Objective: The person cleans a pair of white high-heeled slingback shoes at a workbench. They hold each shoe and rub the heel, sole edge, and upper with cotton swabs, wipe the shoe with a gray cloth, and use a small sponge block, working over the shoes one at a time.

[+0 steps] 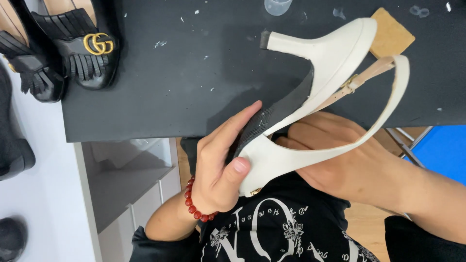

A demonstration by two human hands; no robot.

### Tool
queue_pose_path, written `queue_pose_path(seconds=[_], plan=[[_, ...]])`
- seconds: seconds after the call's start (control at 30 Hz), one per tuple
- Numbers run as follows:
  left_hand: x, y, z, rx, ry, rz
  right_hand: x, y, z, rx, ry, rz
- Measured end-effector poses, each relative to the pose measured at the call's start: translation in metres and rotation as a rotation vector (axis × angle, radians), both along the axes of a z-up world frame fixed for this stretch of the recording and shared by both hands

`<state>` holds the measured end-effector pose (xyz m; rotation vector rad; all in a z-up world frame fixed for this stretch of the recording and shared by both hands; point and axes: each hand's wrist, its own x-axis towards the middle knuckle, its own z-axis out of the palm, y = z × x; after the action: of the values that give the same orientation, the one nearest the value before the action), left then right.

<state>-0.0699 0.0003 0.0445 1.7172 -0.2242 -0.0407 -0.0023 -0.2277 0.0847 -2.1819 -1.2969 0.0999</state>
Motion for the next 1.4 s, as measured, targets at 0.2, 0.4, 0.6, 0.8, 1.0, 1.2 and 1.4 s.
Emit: queue_pose_path(seconds=[0.2,0.4,0.6,0.8,1.0,1.2,1.4], plan=[[0.0,-0.002,0.003,0.011,0.017,0.004,-0.004,0.003,0.009,-0.072,-0.071,-0.04],[0.0,-0.001,0.004,0.033,0.021,-0.007,-0.012,0.0,0.005,-0.128,-0.145,-0.016],[-0.001,0.001,0.006,0.013,0.022,-0.038,-0.012,0.002,0.002,-0.092,-0.125,0.022],[-0.004,0.002,0.006,-0.021,0.093,-0.037,-0.009,0.005,0.018,-0.241,-0.302,0.026],[0.003,0.011,0.011,-0.027,0.05,-0.102,-0.004,0.009,0.023,-0.248,-0.41,0.03],[0.023,0.014,0.015,-0.005,0.174,-0.14,-0.001,0.011,0.014,-0.219,-0.371,-0.007],[0.069,0.017,-0.003,-0.061,0.165,-0.197,0.011,0.005,-0.028,-0.227,-0.428,-0.133]])
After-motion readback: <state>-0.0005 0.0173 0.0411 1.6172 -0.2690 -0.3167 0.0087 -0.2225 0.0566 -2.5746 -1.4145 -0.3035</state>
